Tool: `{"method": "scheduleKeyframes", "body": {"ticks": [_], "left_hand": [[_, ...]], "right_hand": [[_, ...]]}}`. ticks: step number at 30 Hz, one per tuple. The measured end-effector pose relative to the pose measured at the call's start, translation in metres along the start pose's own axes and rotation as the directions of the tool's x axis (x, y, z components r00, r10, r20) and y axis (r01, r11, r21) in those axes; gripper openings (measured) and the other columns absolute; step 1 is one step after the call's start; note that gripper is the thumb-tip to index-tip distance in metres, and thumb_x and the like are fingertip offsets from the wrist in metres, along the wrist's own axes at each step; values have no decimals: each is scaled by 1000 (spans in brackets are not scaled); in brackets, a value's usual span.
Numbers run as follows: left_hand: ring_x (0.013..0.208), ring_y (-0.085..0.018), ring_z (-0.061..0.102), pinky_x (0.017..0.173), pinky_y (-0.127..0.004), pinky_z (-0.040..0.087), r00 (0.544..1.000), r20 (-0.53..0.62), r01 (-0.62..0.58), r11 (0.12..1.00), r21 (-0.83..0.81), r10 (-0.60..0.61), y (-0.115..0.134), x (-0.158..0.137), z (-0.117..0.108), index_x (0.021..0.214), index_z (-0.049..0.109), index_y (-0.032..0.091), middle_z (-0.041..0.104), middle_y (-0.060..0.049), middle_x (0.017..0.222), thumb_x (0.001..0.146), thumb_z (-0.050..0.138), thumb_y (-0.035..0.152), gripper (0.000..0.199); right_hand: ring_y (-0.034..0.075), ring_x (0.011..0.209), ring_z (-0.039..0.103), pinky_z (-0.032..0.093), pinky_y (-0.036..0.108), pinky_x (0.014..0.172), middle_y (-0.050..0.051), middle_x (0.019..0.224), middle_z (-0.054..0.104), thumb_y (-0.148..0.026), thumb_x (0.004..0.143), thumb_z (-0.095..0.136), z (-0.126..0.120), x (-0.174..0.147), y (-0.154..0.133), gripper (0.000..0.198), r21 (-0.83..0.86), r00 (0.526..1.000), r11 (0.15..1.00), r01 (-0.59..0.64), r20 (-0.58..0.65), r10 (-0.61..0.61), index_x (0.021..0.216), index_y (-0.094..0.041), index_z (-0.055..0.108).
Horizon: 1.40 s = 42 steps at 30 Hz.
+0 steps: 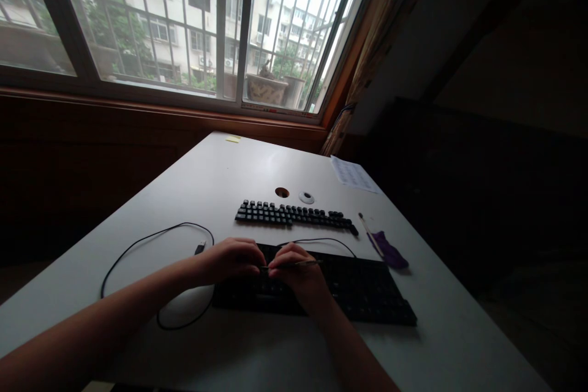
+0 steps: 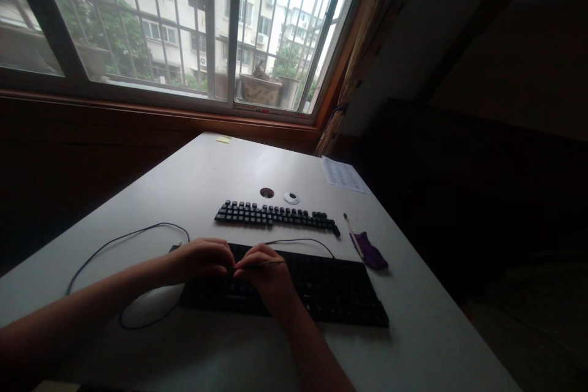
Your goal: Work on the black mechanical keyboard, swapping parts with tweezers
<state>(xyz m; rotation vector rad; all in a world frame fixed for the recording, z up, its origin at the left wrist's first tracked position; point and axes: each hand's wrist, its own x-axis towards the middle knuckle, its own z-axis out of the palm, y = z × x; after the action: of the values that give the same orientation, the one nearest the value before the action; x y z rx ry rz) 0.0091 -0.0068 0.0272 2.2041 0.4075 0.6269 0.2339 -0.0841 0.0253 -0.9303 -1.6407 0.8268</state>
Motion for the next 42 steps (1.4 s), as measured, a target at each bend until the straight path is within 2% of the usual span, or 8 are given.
{"method": "scheduleKeyframes", "body": {"ticks": [4, 7, 11, 14, 21, 25, 32, 42], "left_hand": [[79, -16, 64, 72, -22, 49, 1000, -26, 17, 1000, -22, -17, 6, -1, 1, 103, 71, 16, 69, -7, 92, 90, 68, 34, 23], [79, -17, 68, 72, -23, 53, 997, 3, 80, 975, -207, -81, 6, -2, 4, 105, 69, 14, 72, -8, 92, 89, 69, 32, 23], [85, -21, 73, 76, -29, 57, 979, 113, 205, 827, -523, -171, 4, -4, 8, 108, 65, 13, 75, -12, 96, 90, 69, 32, 27], [88, -21, 73, 79, -30, 58, 967, 143, 254, 740, -623, -211, 5, -4, 9, 107, 65, 13, 75, -13, 98, 88, 72, 32, 28], [87, -16, 70, 75, -23, 52, 941, 162, 329, 686, -649, -298, 13, -3, 6, 107, 65, 13, 75, -9, 92, 85, 75, 27, 28], [83, -14, 67, 72, -22, 50, 941, 134, 316, 664, -677, -311, 11, -2, 6, 104, 67, 13, 72, -6, 91, 82, 78, 25, 28], [76, -14, 64, 68, -24, 48, 936, 121, 322, 665, -673, -331, 11, -1, 7, 102, 68, 13, 69, -3, 84, 79, 80, 27, 29], [85, -15, 59, 75, -27, 44, 940, 114, 312, 678, -665, -320, 10, 1, 7, 99, 68, 12, 67, -5, 92, 80, 79, 28, 26]], "right_hand": [[17, 77, 62, 48, 28, 67, 1, 82, 64, -23, 78, 82, 0, 0, 2, 6, 32, 1000, 999, -5, -16, 5, 82, -25, 77], [17, 78, 62, 49, 29, 68, 1, 82, 63, -23, 78, 82, 0, 0, 2, 6, 50, 1000, 999, -8, -25, 10, 81, -25, 77], [18, 77, 61, 49, 30, 69, 1, 81, 63, -25, 78, 82, 0, 1, 1, 5, 80, 999, 997, -10, -39, 13, 80, -25, 77], [18, 76, 61, 49, 30, 68, 1, 80, 63, -25, 78, 82, 0, 1, 0, 5, 103, 999, 995, -12, -42, 17, 80, -25, 77], [18, 76, 61, 48, 30, 68, 1, 81, 64, -26, 77, 83, 1, 1, -2, 5, 103, 998, 994, -26, -60, 32, 80, -26, 78], [17, 77, 61, 49, 30, 69, 1, 82, 64, -27, 77, 83, 0, 1, 0, 5, 99, 998, 995, -16, -65, 23, 80, -26, 78], [17, 76, 61, 50, 30, 70, 1, 82, 64, -28, 77, 83, 0, 0, 1, 6, 79, 998, 997, -23, -62, 28, 80, -26, 78], [17, 76, 63, 52, 30, 70, 2, 82, 65, -29, 78, 82, 1, -1, 0, 6, 40, 999, 999, 2, -51, 0, 81, -26, 78]]}}
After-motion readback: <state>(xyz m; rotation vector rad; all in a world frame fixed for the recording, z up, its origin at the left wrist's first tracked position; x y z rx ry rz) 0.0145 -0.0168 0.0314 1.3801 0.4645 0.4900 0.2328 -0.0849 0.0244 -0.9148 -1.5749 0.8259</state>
